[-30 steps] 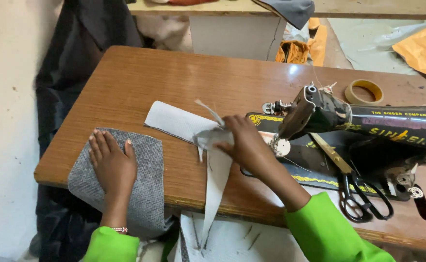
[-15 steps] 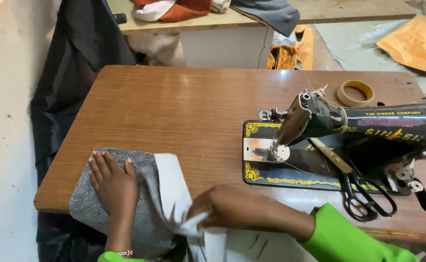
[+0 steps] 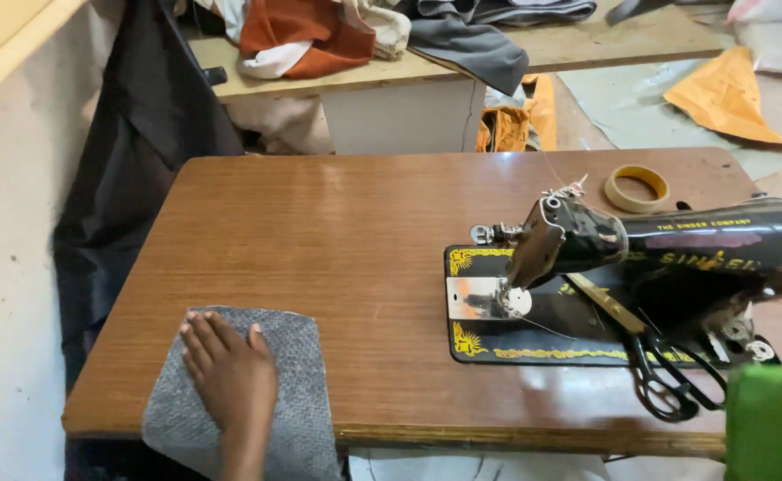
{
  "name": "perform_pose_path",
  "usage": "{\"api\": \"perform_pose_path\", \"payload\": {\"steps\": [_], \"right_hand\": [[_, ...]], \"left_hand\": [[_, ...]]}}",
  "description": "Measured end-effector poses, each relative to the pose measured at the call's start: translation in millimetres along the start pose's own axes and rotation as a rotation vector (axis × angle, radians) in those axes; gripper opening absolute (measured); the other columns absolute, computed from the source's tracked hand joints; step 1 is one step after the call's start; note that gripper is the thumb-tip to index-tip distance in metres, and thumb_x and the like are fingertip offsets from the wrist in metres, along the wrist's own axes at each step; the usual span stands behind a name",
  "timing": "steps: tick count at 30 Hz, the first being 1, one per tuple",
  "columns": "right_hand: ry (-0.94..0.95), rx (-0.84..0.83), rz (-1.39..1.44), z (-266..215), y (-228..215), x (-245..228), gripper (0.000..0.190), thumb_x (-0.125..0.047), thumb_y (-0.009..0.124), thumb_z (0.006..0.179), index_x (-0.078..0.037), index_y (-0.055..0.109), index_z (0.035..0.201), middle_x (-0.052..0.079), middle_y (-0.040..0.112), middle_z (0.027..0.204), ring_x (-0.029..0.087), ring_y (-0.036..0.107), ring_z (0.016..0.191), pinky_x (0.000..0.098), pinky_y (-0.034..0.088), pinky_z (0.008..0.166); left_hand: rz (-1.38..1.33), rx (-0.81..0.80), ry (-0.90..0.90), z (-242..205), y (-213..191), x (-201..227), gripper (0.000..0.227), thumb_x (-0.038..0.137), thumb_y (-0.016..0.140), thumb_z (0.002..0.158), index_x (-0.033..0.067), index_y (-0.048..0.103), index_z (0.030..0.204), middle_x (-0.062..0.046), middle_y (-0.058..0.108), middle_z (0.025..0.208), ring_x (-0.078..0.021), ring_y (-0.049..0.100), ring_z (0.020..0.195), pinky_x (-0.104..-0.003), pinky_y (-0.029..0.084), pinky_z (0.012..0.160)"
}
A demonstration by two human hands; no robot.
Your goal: Cutting a specific pattern out of a piece of grey fabric using hand scissors at a sewing workstation.
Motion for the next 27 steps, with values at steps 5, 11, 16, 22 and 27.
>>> {"api": "perform_pose_path", "payload": {"steps": [5, 11, 16, 22, 27], "right_hand": [[0.12, -0.156, 0.332, -113.4, 35.2, -331.1, 0.015, -0.004, 0.057, 0.107, 0.003, 0.07, 0.109, 0.021, 0.071, 0.125, 0.034, 0.068, 0.126, 0.0449, 0.051, 0.115], [0.234, -0.707, 0.298, -241.1, 197.8, -312.4, 0.075, -0.033, 0.084, 0.095, -0.007, 0.049, 0.156, 0.018, 0.046, 0.162, 0.036, 0.047, 0.151, 0.0486, 0.038, 0.123], [0.135, -0.739, -0.127, -269.1, 258.3, -295.1, 0.071, -0.054, 0.077, 0.095, -0.009, 0.051, 0.143, 0.016, 0.055, 0.136, 0.04, 0.056, 0.119, 0.0514, 0.052, 0.09], [0.29, -0.841, 0.1, -279.6, 279.4, -283.3, 0.042, -0.031, 0.087, 0.088, -0.013, 0.061, 0.116, 0.011, 0.057, 0.122, 0.034, 0.058, 0.112, 0.0464, 0.052, 0.089], [0.246, -0.773, 0.29, -280.4, 258.9, -290.0, 0.031, -0.02, 0.086, 0.085, -0.015, 0.061, 0.101, 0.005, 0.062, 0.109, 0.028, 0.056, 0.102, 0.0401, 0.046, 0.086]], "left_hand": [[-0.047, -0.029, 0.007, 2.2, 18.6, 70.6, 0.07, 0.039, 0.054, 0.109, -0.0107, 0.05, 0.157, -0.033, 0.046, 0.168, -0.0478, 0.042, 0.158, -0.057, 0.037, 0.126], [-0.263, -0.145, 0.139, -12.3, 10.5, 153.8, 0.071, 0.041, 0.049, 0.11, -0.0043, 0.04, 0.164, -0.026, 0.032, 0.176, -0.0407, 0.028, 0.165, -0.051, 0.025, 0.132], [-0.893, -0.293, -0.045, 4.6, 1.3, 128.1, 0.055, 0.018, 0.046, 0.106, 0.0001, 0.05, 0.158, -0.015, 0.042, 0.174, -0.0303, 0.035, 0.162, -0.043, 0.025, 0.132], [-1.666, -0.346, -0.841, -9.1, 0.3, 51.9, 0.062, 0.028, 0.062, 0.092, 0.0069, 0.061, 0.151, -0.016, 0.065, 0.157, -0.0221, 0.061, 0.148, -0.036, 0.043, 0.125], [-0.62, -0.128, -0.121, -40.9, -18.7, -28.2, 0.049, 0.03, 0.072, 0.096, 0.02, 0.069, 0.144, -0.004, 0.065, 0.156, -0.0286, 0.059, 0.143, -0.049, 0.04, 0.118]]}}
Point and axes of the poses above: each hand's wrist, its own z-axis towards the middle knuckle, its own y-axis out of the palm, x = y × z, the point moved 9 cm from there along z, towards the middle knuckle
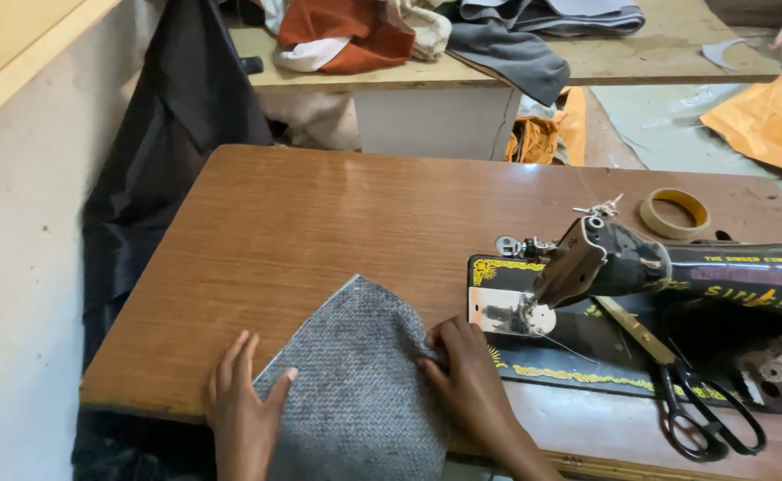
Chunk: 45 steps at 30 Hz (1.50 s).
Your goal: Cutting a specific pattern out of a piece of grey fabric using hand scissors at a sewing workstation.
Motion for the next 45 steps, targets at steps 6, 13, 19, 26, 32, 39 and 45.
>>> {"api": "perform_pose_path", "payload": {"steps": [6, 13, 19, 26, 32, 39, 45], "right_hand": [[0.015, 0.152, 0.179, -26.7, -6.0, 9.9, 0.027, -0.018, 0.081, 0.087, -0.014, 0.063, 0.106, 0.005, 0.068, 0.109, 0.025, 0.061, 0.102, 0.0364, 0.046, 0.092], [0.168, 0.145, 0.236, -44.4, -12.0, 17.4, 0.048, -0.031, 0.083, 0.089, -0.01, 0.064, 0.128, 0.009, 0.069, 0.122, 0.022, 0.063, 0.115, 0.0356, 0.046, 0.102], [0.067, 0.166, 0.376, -60.5, -32.1, -18.9, 0.04, -0.011, 0.07, 0.101, -0.002, 0.062, 0.139, 0.015, 0.07, 0.131, 0.024, 0.067, 0.118, 0.0353, 0.049, 0.109], [0.038, 0.168, 0.184, -69.8, -27.9, -30.2, 0.02, -0.009, 0.066, 0.117, 0.0, 0.071, 0.134, 0.019, 0.068, 0.135, 0.029, 0.067, 0.125, 0.0392, 0.047, 0.114], [0.155, 0.169, 0.521, -71.2, -23.0, -45.1, 0.019, -0.001, 0.058, 0.116, 0.006, 0.056, 0.134, 0.024, 0.066, 0.132, 0.028, 0.065, 0.125, 0.0416, 0.06, 0.1], [0.379, 0.167, 0.895, -103.4, -37.1, -32.9, 0.023, -0.008, 0.059, 0.106, 0.003, 0.06, 0.126, 0.025, 0.072, 0.128, 0.031, 0.07, 0.127, 0.0559, 0.064, 0.111], [0.423, 0.121, 0.693, -142.4, -60.9, -28.5, 0.04, -0.007, 0.066, 0.098, 0.001, 0.066, 0.137, 0.016, 0.078, 0.119, 0.023, 0.072, 0.114, 0.037, 0.055, 0.105]], "left_hand": [[0.308, -0.166, -0.238, -34.3, -14.1, -16.0, 0.072, 0.063, 0.088, 0.074, 0.035, 0.068, 0.137, 0.0, 0.055, 0.147, -0.0361, 0.054, 0.132, -0.06, 0.048, 0.101], [-0.055, -0.267, -0.135, -59.1, -16.2, -9.6, 0.043, 0.044, 0.064, 0.103, 0.013, 0.055, 0.131, -0.02, 0.058, 0.137, -0.0417, 0.058, 0.125, -0.05, 0.045, 0.105], [-0.178, -0.26, -0.625, -126.7, -120.4, -95.0, 0.052, 0.045, 0.061, 0.098, 0.0209, 0.058, 0.144, -0.009, 0.079, 0.129, -0.0295, 0.074, 0.123, -0.039, 0.05, 0.1], [0.38, 0.128, -1.041, -242.0, -355.7, -164.0, 0.053, 0.056, 0.043, 0.118, 0.0133, 0.074, 0.113, -0.023, 0.073, 0.091, -0.0389, 0.071, 0.092, -0.048, 0.049, 0.088], [1.092, 0.414, -0.192, -255.2, -421.6, -195.3, 0.027, 0.009, 0.083, 0.124, -0.0073, 0.091, 0.144, -0.037, 0.071, 0.162, -0.0555, 0.066, 0.141, -0.061, 0.049, 0.121], [0.493, 0.236, -0.023, -313.3, -327.8, -283.1, 0.02, 0.0, 0.07, 0.134, -0.0045, 0.086, 0.144, -0.022, 0.083, 0.143, -0.0358, 0.079, 0.136, -0.045, 0.059, 0.117], [0.082, -0.285, 0.227, -250.9, -186.5, -216.6, 0.034, 0.022, 0.055, 0.114, 0.0143, 0.072, 0.143, -0.009, 0.074, 0.146, -0.0244, 0.071, 0.136, -0.04, 0.049, 0.122]]}}
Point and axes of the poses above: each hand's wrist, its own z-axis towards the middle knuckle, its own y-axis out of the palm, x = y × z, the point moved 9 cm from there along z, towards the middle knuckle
